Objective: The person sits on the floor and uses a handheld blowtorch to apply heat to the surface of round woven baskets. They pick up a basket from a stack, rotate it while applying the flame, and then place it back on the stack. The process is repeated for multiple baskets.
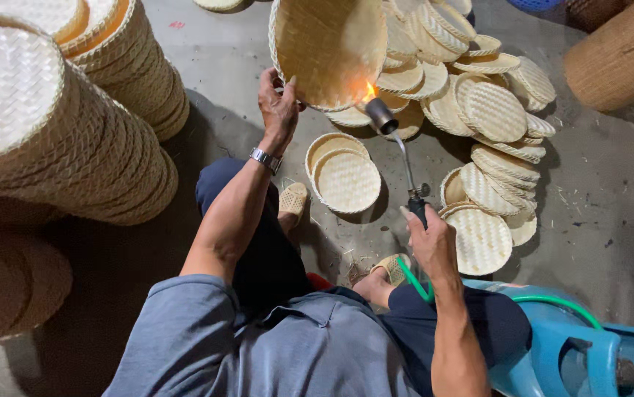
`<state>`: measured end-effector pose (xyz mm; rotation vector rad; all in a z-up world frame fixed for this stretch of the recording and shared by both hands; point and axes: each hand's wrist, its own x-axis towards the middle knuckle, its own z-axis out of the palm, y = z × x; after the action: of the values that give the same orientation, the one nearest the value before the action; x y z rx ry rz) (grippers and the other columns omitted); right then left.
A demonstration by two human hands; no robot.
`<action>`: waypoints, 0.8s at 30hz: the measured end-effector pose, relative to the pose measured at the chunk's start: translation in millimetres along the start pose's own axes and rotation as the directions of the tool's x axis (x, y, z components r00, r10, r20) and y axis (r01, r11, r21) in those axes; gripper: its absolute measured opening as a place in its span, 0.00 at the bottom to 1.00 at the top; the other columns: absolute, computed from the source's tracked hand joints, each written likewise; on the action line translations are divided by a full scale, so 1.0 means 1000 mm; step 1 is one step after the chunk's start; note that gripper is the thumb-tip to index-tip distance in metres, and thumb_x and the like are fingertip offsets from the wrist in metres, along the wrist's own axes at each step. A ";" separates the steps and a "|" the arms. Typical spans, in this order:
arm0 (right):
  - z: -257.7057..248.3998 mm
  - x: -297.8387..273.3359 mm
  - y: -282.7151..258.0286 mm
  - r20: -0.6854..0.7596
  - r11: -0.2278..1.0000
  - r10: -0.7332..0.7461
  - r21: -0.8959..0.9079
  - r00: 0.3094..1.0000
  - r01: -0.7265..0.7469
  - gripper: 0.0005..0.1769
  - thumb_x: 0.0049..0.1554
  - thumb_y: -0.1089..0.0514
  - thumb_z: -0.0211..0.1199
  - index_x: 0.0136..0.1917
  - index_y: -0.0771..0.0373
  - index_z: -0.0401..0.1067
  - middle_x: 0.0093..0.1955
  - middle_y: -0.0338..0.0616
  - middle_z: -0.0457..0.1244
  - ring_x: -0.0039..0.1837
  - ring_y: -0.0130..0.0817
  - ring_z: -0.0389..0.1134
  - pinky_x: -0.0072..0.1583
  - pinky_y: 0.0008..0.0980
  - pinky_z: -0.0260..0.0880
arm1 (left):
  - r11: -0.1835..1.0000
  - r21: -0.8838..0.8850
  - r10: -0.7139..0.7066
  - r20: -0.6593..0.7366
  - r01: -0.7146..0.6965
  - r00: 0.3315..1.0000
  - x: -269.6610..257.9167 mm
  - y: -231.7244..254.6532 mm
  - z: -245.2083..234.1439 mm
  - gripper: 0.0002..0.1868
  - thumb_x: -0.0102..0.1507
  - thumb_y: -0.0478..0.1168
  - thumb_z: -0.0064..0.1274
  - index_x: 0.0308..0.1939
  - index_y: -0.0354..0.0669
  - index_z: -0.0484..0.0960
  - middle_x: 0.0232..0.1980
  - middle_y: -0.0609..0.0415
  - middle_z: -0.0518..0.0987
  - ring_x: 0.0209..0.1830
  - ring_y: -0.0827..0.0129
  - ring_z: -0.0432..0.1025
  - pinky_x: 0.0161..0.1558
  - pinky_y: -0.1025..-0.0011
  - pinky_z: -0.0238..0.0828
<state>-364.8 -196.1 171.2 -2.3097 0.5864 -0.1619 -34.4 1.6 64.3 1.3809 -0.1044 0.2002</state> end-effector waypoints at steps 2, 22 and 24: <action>-0.003 0.001 -0.003 -0.030 1.000 -0.019 0.017 0.999 0.020 0.15 0.64 0.50 0.58 0.46 0.64 0.71 0.28 0.41 0.64 0.30 0.31 0.67 0.34 0.36 0.67 | 1.000 -0.012 0.022 0.020 -0.021 1.000 -0.002 0.002 0.002 0.14 0.69 0.37 0.52 0.57 0.37 0.71 0.44 0.51 0.79 0.31 0.71 0.78 0.26 0.72 0.80; -0.021 0.017 -0.003 0.060 0.971 0.237 0.026 0.970 -0.238 0.18 0.62 0.47 0.59 0.45 0.65 0.71 0.28 0.44 0.64 0.28 0.31 0.65 0.31 0.34 0.64 | 0.999 0.049 0.013 0.104 -0.018 0.994 -0.007 -0.005 0.005 0.14 0.68 0.35 0.52 0.57 0.35 0.74 0.44 0.53 0.80 0.31 0.74 0.77 0.27 0.72 0.80; -0.024 0.018 0.000 0.051 0.970 0.224 0.089 0.973 -0.227 0.15 0.61 0.48 0.59 0.47 0.62 0.72 0.30 0.41 0.64 0.29 0.28 0.64 0.31 0.32 0.64 | 0.997 0.075 -0.010 0.122 0.000 0.992 -0.006 -0.008 0.005 0.14 0.68 0.35 0.52 0.57 0.36 0.74 0.41 0.53 0.79 0.30 0.74 0.77 0.27 0.73 0.80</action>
<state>-355.3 -220.0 187.7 -2.1319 0.7979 -0.0329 -38.5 -4.8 56.0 1.4675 -0.1972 0.1160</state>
